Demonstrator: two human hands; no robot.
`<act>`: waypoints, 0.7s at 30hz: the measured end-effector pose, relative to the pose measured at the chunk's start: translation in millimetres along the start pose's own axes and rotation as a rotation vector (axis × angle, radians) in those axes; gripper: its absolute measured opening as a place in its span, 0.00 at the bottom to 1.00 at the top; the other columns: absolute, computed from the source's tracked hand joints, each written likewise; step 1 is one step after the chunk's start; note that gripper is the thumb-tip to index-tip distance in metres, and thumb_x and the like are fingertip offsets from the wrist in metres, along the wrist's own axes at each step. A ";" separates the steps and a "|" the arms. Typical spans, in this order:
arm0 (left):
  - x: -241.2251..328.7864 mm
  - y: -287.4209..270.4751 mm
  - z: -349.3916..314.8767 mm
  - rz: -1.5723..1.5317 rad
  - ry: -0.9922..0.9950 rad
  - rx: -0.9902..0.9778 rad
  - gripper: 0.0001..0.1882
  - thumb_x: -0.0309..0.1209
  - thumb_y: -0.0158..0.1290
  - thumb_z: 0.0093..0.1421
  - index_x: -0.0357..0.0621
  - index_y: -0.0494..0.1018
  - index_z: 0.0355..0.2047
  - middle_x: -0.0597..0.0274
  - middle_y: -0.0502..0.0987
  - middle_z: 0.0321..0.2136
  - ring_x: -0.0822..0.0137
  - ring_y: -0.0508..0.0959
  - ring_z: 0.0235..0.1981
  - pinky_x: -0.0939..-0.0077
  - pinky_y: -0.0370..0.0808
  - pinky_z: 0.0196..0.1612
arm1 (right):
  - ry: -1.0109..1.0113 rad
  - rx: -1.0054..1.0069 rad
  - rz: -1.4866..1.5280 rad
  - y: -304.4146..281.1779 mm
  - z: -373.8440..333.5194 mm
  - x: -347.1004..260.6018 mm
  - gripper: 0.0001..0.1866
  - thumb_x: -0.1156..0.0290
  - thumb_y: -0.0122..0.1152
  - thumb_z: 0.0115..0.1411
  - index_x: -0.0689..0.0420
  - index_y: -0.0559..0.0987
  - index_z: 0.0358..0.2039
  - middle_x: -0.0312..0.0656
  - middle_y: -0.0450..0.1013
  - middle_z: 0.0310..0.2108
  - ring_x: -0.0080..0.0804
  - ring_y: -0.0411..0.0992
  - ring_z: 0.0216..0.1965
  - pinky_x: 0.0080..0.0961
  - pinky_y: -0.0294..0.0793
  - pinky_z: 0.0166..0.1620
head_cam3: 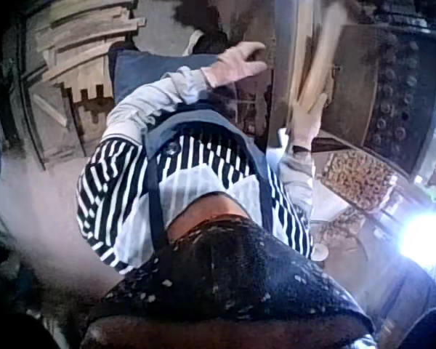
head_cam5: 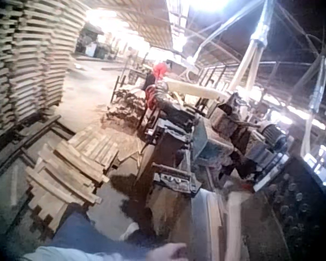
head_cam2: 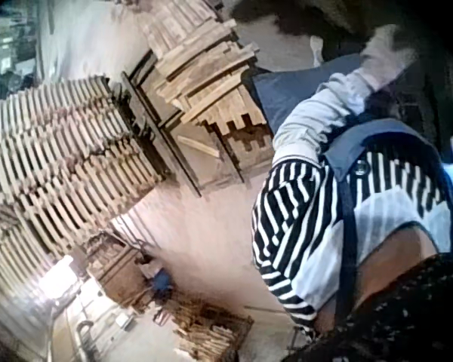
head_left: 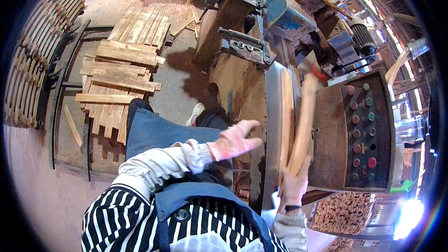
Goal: The person repeatedly picks up wooden planks from a pile, feeds them into a woodworking machine, and stacks the processed pieces onto a growing pile. The worker maintains a continuous cycle of handling and processing lumber throughout the clip.
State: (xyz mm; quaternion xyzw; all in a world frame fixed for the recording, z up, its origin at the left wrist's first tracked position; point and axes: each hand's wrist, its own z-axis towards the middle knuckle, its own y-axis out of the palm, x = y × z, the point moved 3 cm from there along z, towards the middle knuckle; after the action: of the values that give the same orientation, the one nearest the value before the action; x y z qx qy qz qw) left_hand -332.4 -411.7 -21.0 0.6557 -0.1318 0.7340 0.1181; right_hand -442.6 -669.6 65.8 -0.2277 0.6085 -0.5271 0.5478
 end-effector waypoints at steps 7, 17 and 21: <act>-75.0 -122.6 -64.4 -0.189 -0.258 0.508 0.25 0.35 0.61 0.62 0.37 0.72 0.57 0.60 0.78 0.44 0.71 0.76 0.42 0.75 0.75 0.49 | -0.142 0.154 0.488 51.0 172.1 -111.8 0.50 0.77 0.69 0.55 0.62 0.50 0.73 0.53 0.63 0.64 0.41 0.70 0.55 0.29 0.69 0.59; -138.1 -278.3 -105.9 -0.653 -0.214 1.336 0.16 0.35 0.57 0.65 0.41 0.75 0.49 0.59 0.79 0.38 0.67 0.80 0.32 0.71 0.82 0.36 | -0.234 -0.112 0.377 75.8 150.9 -132.2 0.45 0.72 0.63 0.58 0.53 0.54 0.74 0.47 0.60 0.68 0.36 0.66 0.61 0.28 0.64 0.62; -219.8 -317.9 -61.6 -0.910 -0.502 1.470 0.21 0.40 0.59 0.62 0.39 0.73 0.49 0.56 0.78 0.36 0.60 0.80 0.32 0.58 0.81 0.40 | -0.086 -0.195 0.121 41.1 48.8 -52.2 0.45 0.74 0.61 0.56 0.58 0.53 0.73 0.51 0.58 0.69 0.42 0.61 0.65 0.32 0.61 0.66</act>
State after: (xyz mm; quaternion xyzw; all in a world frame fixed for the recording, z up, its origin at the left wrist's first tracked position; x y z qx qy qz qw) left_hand -255.1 -92.4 -233.6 0.6957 0.6214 0.3504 -0.0842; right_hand -370.5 -630.1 59.1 -0.2650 0.6455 -0.4211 0.5795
